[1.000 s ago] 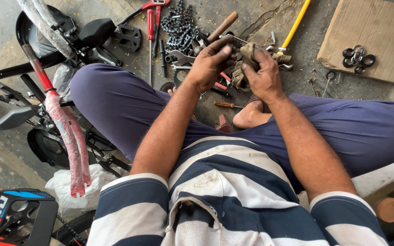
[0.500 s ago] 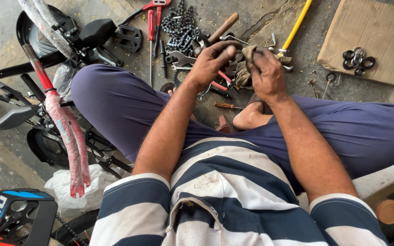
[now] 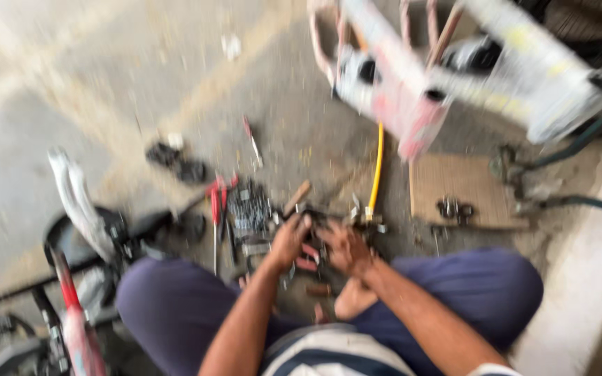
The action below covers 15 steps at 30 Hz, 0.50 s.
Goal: The person sits on the ground of a bicycle repair shop and packs grease into a bicycle hub bearing assembly by hand, scooping grease from a tin and pressing it into the bearing rings. They wipe parts and hands with a rag and use a wrench on the hub components.
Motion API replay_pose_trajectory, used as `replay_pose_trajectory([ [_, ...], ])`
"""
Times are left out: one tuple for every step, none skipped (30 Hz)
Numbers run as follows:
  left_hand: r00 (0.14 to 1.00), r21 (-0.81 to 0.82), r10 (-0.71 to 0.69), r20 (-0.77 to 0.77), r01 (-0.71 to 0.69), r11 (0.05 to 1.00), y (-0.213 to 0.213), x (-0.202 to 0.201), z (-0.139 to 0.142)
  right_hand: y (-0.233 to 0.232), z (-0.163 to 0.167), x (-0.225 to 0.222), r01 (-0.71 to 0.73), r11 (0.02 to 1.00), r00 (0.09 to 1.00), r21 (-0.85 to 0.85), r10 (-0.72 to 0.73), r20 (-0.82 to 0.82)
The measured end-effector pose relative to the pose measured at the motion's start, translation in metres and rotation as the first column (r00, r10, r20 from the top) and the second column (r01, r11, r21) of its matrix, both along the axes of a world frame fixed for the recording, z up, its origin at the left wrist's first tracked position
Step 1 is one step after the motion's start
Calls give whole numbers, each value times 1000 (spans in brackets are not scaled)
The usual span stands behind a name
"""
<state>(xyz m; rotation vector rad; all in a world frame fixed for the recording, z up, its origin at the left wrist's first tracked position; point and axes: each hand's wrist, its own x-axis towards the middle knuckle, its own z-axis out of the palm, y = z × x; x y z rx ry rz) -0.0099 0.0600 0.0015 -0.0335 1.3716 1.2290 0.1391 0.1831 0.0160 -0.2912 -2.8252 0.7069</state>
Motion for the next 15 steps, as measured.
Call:
replay_pose_trajectory([
  [993, -25, 31, 117, -28, 999, 0, 3, 5, 2, 7, -2, -16, 993, 999, -121, 13, -29],
  [996, 110, -41, -81, 50, 993, 0, 4, 6, 4, 13, -3, -39, 969, 998, -242, 27, -52],
  [958, 215, -69, -279, 132, 968, 2, 5, 5, 4, 18, -5, 7, 925, 1000, -379, -13, -13],
  [885, 311, -37, -463, 202, 929, 6, 3, 4, 5, 21, -5, 51, 861, 999, -507, -41, 30],
  [858, 373, -4, -514, 227, 900, 5, 4, 2, 7, 23, -6, 96, 773, 995, -627, -59, 79],
  [819, 444, 49, -572, 258, 858, 6, 2, -1, 10, 23, -7, 123, 571, 992, -811, -77, 96],
  [785, 488, 87, -613, 289, 824, 6, 0, -2, 11, 21, -6, 142, 319, 989, -937, -86, 121],
  [791, 528, 97, -605, 307, 792, 3, 1, -3, 12, 17, -5, 155, 36, 985, -987, -84, 151],
  [741, 508, 85, -666, 368, 779, 0, 0, -1, 14, 13, -2, 130, -72, 987, -989, -84, 136],
  [687, 482, 77, -722, 421, 768, -2, -2, 2, 16, 7, 0, 108, -180, 989, -978, -78, 123],
  [632, 451, 71, -772, 466, 761, -3, -5, 5, 18, 2, 2, 91, -289, 991, -953, -69, 115],
  [716, 369, -43, -697, 409, 834, -4, -5, 10, 19, -3, 4, 46, -285, 988, -957, -130, 86],
  [797, 269, -147, -586, 362, 892, -4, -3, 13, 18, -5, 5, 9, -286, 979, -958, -192, 67],
  [822, 122, -211, -529, 320, 939, -9, -1, 16, 19, -7, 7, -24, -288, 965, -957, -258, 54],
  [666, 312, -21, -746, 377, 872, -3, -2, 19, 16, -10, 9, -52, -290, 944, -956, -326, 48],
])
